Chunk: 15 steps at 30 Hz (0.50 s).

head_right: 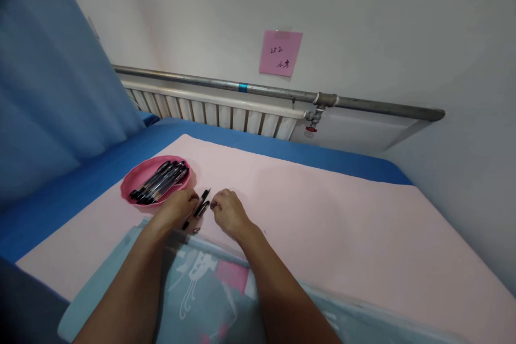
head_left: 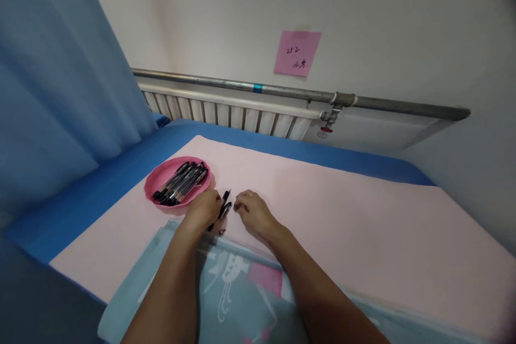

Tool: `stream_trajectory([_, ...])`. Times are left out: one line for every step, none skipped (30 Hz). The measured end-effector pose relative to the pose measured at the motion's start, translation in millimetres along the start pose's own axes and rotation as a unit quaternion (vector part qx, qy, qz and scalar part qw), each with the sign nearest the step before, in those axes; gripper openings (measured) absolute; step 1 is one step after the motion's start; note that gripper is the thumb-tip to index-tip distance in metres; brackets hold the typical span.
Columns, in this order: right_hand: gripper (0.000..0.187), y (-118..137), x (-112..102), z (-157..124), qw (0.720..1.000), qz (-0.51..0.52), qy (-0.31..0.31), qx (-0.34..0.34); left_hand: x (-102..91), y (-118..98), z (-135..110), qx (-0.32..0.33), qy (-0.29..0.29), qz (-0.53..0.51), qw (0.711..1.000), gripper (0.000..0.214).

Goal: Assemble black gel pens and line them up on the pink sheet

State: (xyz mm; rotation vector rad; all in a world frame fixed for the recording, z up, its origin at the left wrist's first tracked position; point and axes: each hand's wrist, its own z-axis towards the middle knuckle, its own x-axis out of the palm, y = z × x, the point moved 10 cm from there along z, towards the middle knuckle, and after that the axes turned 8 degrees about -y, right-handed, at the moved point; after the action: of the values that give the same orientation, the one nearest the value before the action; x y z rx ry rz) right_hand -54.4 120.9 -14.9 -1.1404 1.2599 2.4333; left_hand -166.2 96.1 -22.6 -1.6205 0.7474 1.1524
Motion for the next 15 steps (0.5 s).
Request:
stream_trajectory([0.027,1.2,1.1,-0.8,1.0,-0.003,0.003,-0.005,-0.2,-0.4,-0.2,0.001,0.0,0.0,1.0,0.024])
stream_trajectory([0.028,2.4,2.3,-1.7,1.0,-0.008,0.006,-0.009,-0.2,-0.8,-0.5,0.003,0.001,0.0,1.0,0.024])
stream_trajectory([0.03,3.6,3.4,-2.4,1.0,-0.013,0.011,-0.013,-0.2,-1.3,-0.7,0.005,0.002,0.0,1.0,0.024])
stream_trajectory([0.031,4.5,4.1,-2.9,1.0,-0.017,0.015,-0.015,-0.2,-1.7,-1.0,0.006,0.004,0.0,1.0,0.024])
stream_trajectory([0.031,4.9,4.0,-2.9,1.0,-0.02,0.017,-0.015,-0.1,-2.0,-1.2,0.007,0.006,0.0,1.0,0.023])
stream_trajectory([0.03,4.9,3.3,-2.7,1.0,-0.021,0.018,-0.014,-0.3,-2.0,-1.5,0.006,0.008,0.001,1.0,0.023])
stream_trajectory([0.029,4.7,2.1,-2.2,1.0,-0.021,0.02,-0.012,-0.6,-2.0,-1.7,0.006,0.008,0.001,1.0,0.024])
stream_trajectory([0.028,4.8,1.5,-1.8,0.999,-0.02,0.025,-0.012,-0.9,-1.8,-1.9,0.005,0.008,0.002,1.0,0.024])
stream_trajectory([0.028,5.8,2.2,-1.8,0.999,-0.02,0.039,-0.017,-1.4,-1.6,-2.1,0.003,0.006,0.002,1.0,0.024])
stream_trajectory([0.027,7.8,4.3,-2.6,0.998,-0.02,0.06,-0.026,-2.1,-1.3,-2.3,0.001,0.004,0.004,1.0,0.024])
stream_trajectory([0.027,11.1,7.7,-4.2,0.995,-0.018,0.088,-0.041,-2.8,-1.1,-2.5,-0.001,0.001,0.005,1.0,0.024])
stream_trajectory([0.028,15.3,11.8,-6.8,0.991,-0.014,0.119,-0.058,-3.5,-1.2,-2.8,-0.003,-0.003,0.007,1.0,0.025])
stream_trajectory([0.028,19.5,15.3,-9.7,0.986,-0.007,0.147,-0.074,-4.4,-1.5,-3.3,-0.005,-0.006,0.009,1.0,0.025])
stream_trajectory([0.029,23.4,17.8,-12.4,0.982,0.001,0.168,-0.086,-5.6,-2.1,-3.9,-0.008,-0.011,0.013,1.0,0.024])
stream_trajectory([0.029,26.2,19.0,-14.1,0.979,0.009,0.18,-0.093,-7.5,-2.9,-4.7,-0.011,-0.017,0.017,1.0,0.024])
